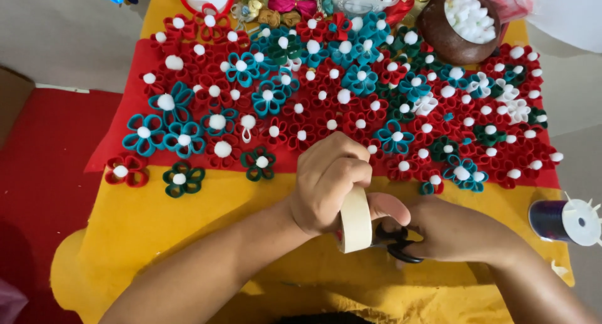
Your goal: Cutting small pieces of masking tape with scissors and applying them to the back of decorative paper flowers.
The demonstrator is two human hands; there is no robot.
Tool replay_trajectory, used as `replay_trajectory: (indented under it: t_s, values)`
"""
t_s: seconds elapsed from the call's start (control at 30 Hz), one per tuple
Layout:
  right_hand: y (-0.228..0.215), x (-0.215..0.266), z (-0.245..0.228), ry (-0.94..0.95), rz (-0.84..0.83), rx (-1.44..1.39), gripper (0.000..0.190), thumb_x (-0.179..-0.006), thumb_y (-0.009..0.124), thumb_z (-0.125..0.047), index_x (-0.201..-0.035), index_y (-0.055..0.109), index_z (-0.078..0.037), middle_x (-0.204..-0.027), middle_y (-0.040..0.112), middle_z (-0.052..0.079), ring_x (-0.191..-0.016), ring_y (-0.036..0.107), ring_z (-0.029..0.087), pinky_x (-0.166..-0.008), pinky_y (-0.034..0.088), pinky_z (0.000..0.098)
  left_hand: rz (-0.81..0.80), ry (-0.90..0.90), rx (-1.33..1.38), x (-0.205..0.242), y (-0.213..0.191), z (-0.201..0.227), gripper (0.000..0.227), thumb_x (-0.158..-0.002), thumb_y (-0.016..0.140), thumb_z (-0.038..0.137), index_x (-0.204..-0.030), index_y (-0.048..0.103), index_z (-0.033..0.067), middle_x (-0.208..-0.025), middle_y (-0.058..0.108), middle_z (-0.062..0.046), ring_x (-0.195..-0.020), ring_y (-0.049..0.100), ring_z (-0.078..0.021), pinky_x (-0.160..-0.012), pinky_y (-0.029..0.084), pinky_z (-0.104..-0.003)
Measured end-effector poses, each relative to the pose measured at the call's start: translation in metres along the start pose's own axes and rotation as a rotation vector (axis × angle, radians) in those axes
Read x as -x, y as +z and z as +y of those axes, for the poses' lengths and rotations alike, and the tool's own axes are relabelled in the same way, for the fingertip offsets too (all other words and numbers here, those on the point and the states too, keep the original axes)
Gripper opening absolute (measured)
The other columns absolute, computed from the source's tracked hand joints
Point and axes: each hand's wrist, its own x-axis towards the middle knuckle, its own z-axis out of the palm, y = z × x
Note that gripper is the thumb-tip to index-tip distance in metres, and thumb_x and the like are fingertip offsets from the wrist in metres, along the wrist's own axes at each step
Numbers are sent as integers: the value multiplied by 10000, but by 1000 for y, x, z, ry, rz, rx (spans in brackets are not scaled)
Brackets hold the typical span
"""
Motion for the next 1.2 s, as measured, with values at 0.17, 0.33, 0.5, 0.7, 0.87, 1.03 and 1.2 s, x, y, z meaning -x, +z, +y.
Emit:
replay_trajectory:
  t_s: [0.17, 0.33, 0.5, 0.7, 0.87, 1.03, 1.2]
  values:
    - [31, 2, 22, -214, 272, 101, 246, -730, 849, -225, -863, 647, -187, -979, 719, -23, -885, 649, 214, -748, 503, 349, 16, 15, -69, 0, -1, -8, 513, -878, 646, 537, -817, 457, 64, -745, 522, -67, -610, 482, -198, -508, 389, -301]
    - [53, 3, 36, -216, 340, 277, 501, -745, 884, -365, -1183, 671, -250, -1050, 667, -43, -1029, 595, 230, -899, 444, 402, 60, -46, -72, -10, -7, -10, 505, -898, 639, 500, -818, 441, 42, -701, 516, -80, -629, 526, -228, -518, 431, -330]
    - [54, 8, 45, -226, 491, 263, 839, -724, 893, -292, -1455, 522, -113, -1472, 526, 55, -1181, 596, 306, -978, 477, 432, 36, -73, -28, -8, -4, -9, 505, -897, 641, 490, -781, 414, 54, -701, 486, -64, -640, 535, -223, -520, 426, -317]
    - [52, 18, 36, -207, 482, 328, 590, -784, 812, -407, -1314, 604, -251, -1498, 527, -70, -1265, 576, 196, -833, 467, 431, 73, -228, 42, -6, 0, 4, 465, -907, 684, 384, -789, 377, 55, -747, 409, -66, -675, 467, -229, -567, 389, -342]
    - [63, 26, 16, -520, 707, -206, 191, -951, 640, -305, -1061, 714, -167, -1086, 675, 14, -928, 672, 167, -756, 492, 308, 33, -229, 14, -3, 0, 2, 456, -919, 676, 383, -806, 382, 53, -760, 430, -78, -671, 446, -226, -595, 400, -340]
    - [120, -2, 10, -447, 615, -1352, 323, -937, 702, -223, -987, 694, 96, -786, 647, 160, -621, 507, 174, -537, 325, 273, 52, -245, -48, -2, -1, -1, 463, -916, 669, 420, -854, 392, 54, -778, 473, -92, -690, 496, -243, -628, 440, -349]
    - [129, -29, -9, -594, 438, -1711, 354, -968, 680, -220, -1086, 600, 104, -940, 672, 177, -500, 407, 138, -469, 302, 267, 22, -208, 18, 3, 2, -2, 444, -870, 766, 307, -824, 407, 50, -768, 438, -69, -705, 493, -242, -594, 408, -352]
